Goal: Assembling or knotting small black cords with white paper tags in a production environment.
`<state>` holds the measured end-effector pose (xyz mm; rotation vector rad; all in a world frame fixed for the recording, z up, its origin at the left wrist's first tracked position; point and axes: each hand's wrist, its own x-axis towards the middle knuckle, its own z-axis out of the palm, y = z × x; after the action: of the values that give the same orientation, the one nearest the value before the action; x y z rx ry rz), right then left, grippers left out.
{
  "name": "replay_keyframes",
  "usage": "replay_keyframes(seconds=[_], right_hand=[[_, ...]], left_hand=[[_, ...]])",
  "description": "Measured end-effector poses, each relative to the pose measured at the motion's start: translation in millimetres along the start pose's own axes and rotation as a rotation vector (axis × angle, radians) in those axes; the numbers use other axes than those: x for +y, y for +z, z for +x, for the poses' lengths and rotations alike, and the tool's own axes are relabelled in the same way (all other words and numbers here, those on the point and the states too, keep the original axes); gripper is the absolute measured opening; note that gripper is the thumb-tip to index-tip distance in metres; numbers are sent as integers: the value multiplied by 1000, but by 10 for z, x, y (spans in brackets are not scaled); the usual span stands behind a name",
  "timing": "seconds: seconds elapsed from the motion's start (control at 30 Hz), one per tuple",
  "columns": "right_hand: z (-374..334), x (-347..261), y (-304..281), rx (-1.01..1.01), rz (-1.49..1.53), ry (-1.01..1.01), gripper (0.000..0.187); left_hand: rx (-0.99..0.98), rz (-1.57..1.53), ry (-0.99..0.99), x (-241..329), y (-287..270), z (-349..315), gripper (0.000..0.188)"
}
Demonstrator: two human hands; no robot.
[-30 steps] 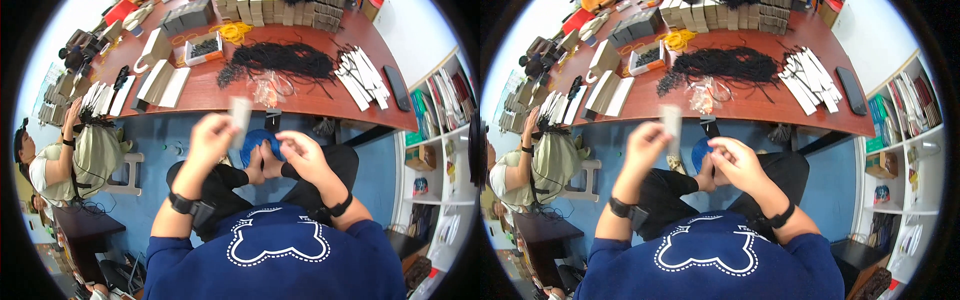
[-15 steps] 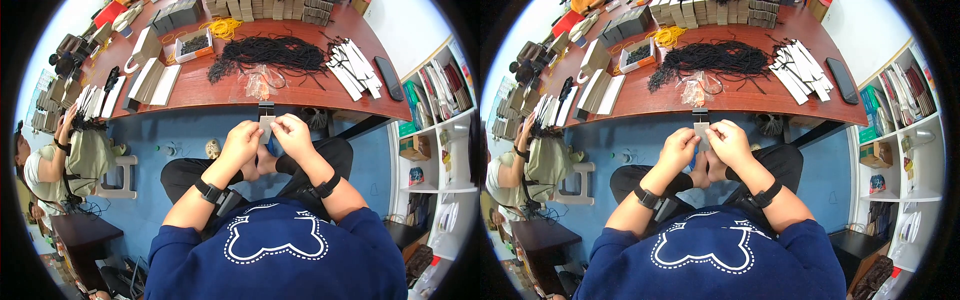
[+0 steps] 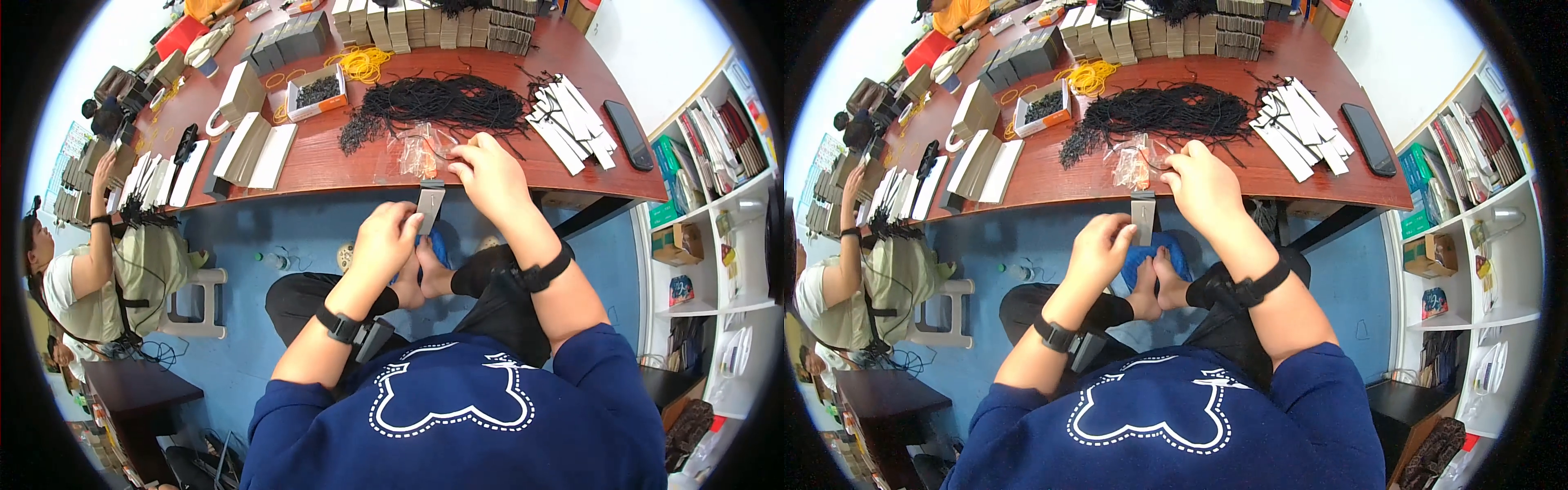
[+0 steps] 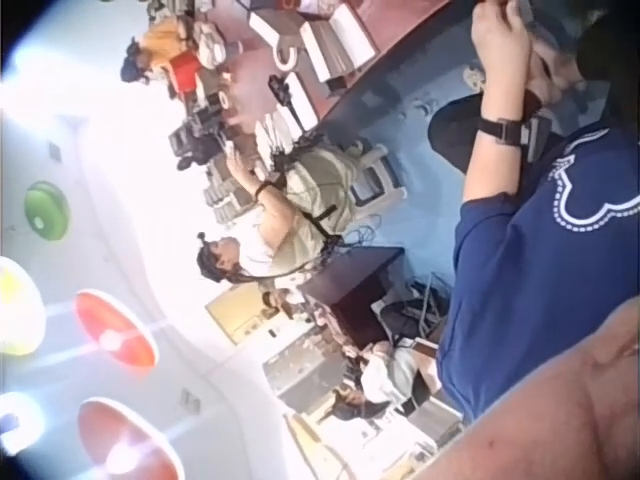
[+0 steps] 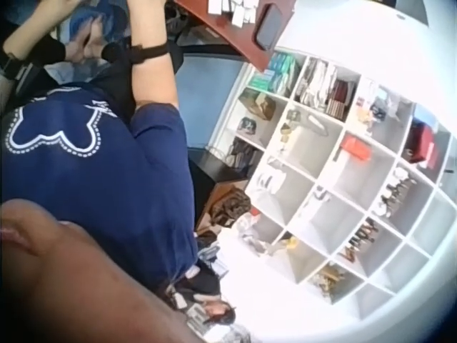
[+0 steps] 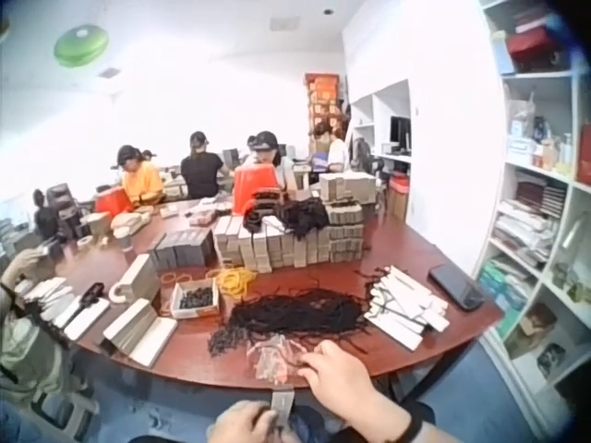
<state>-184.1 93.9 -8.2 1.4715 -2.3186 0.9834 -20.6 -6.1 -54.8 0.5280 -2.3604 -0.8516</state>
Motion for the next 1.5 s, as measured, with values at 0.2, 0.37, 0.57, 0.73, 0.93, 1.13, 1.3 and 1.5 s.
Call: replay_keyframes(seconds=[0.2, 0.37, 0.57, 0.73, 0.93, 1.13, 1.3, 1.5], right_hand=[[124, 5, -22, -33, 171, -43, 10], [-116, -204, -242, -66, 518, 21, 9], [-184, -115, -400, -37, 540, 87, 9], [-175, 240, -549, -129, 691, 276, 9], [-286, 327, -539, -251, 1398, 392, 14], [-480, 355, -554, -279, 2487, 265, 21], [-615, 382, -640, -250, 2323, 372, 23], [-629, 4, -358, -313, 1843, 523, 23]], left_hand=[[-317, -869, -494, 294, -331, 133, 29], [-274, -1152, -559, 571, -172, 415, 29], [-2, -1260, -410, 600, -340, 450, 19], [266, -1320, -301, 347, -747, 261, 16], [231, -1383, -424, 183, -815, 3, 14], [208, -1547, -502, 99, -745, -36, 14], [262, -1489, -539, 102, -823, 3, 16], [6, -901, -459, 302, -583, -110, 18]])
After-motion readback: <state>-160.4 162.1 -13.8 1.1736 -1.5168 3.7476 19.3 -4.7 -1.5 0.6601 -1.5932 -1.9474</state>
